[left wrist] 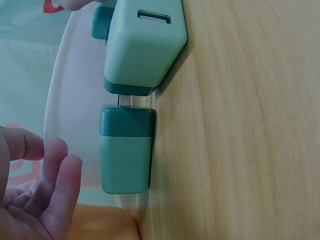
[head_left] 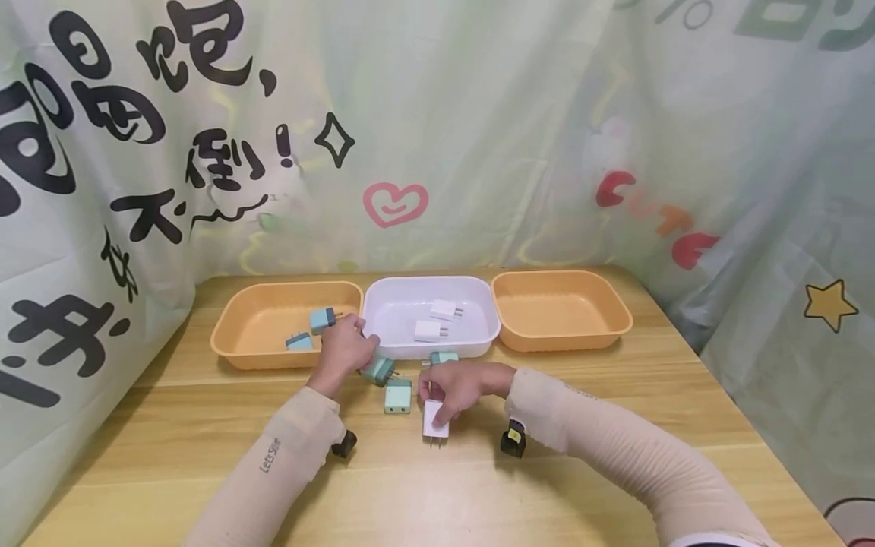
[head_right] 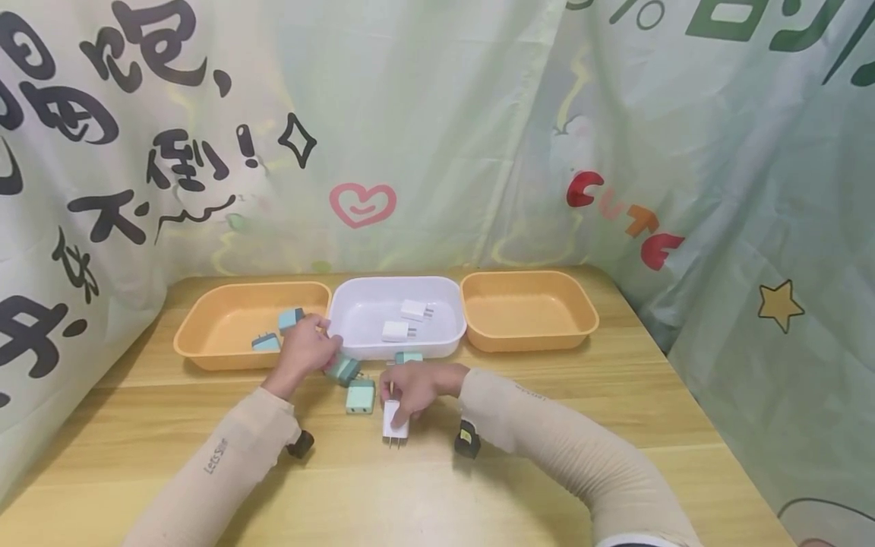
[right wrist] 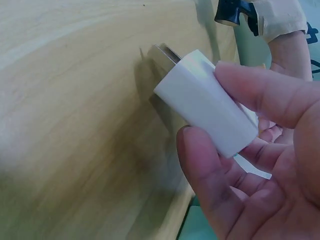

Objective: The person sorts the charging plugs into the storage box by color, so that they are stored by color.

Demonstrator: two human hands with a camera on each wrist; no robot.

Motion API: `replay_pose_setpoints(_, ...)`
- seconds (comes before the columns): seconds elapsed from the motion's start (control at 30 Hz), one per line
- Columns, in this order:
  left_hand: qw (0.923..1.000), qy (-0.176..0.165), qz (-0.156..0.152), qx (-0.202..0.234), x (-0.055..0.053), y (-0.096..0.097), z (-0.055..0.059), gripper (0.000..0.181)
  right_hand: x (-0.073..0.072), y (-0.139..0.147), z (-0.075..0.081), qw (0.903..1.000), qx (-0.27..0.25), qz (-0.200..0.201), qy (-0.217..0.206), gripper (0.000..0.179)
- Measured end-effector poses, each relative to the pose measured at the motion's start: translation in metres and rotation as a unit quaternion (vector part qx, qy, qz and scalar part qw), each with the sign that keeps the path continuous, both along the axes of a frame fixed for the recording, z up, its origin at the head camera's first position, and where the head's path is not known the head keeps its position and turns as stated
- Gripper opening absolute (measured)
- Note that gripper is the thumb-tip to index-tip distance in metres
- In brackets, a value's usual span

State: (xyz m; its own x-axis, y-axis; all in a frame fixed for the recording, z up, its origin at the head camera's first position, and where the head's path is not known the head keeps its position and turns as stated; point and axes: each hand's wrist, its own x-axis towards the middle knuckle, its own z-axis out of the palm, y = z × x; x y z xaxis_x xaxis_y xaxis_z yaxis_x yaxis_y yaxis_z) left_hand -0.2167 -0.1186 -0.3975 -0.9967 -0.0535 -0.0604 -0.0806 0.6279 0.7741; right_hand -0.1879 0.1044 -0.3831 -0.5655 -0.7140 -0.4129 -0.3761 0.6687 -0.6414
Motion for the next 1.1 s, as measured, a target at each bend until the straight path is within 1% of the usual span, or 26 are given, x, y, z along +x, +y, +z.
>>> replay_pose_setpoints(0.23,1.0000,-0.009,-0.001,0.001,-0.001,0.000,0.001,0.039,-0.004,0.002,0.006,0.9999,0.002,-0.008,-0.007,0.034)
replay_pose_setpoints(0.43,1.0000,-0.007,-0.001,0.001,0.000,0.000,0.002,0.038,-0.006,0.003,0.010,0.9999,-0.008,-0.008,-0.006,0.035)
replay_pose_setpoints(0.6,1.0000,-0.005,0.001,0.002,0.001,0.001,0.002,0.033,-0.010,0.004,0.013,0.9998,-0.005,0.007,0.018,0.033)
replay_pose_setpoints(0.83,1.0000,0.010,0.000,0.000,0.001,0.000,0.002,0.030,-0.014,0.006,0.021,0.9981,0.004,0.030,0.054,0.031)
replay_pose_setpoints(0.93,1.0000,0.009,0.000,0.003,0.001,0.000,0.002,0.031,-0.016,0.008,0.024,0.9980,0.001,0.030,0.055,0.032)
replay_pose_setpoints(1.1,1.0000,0.007,0.000,-0.001,0.002,0.001,0.002,0.031,-0.019,0.009,0.031,0.9984,-0.002,0.018,0.053,0.032)
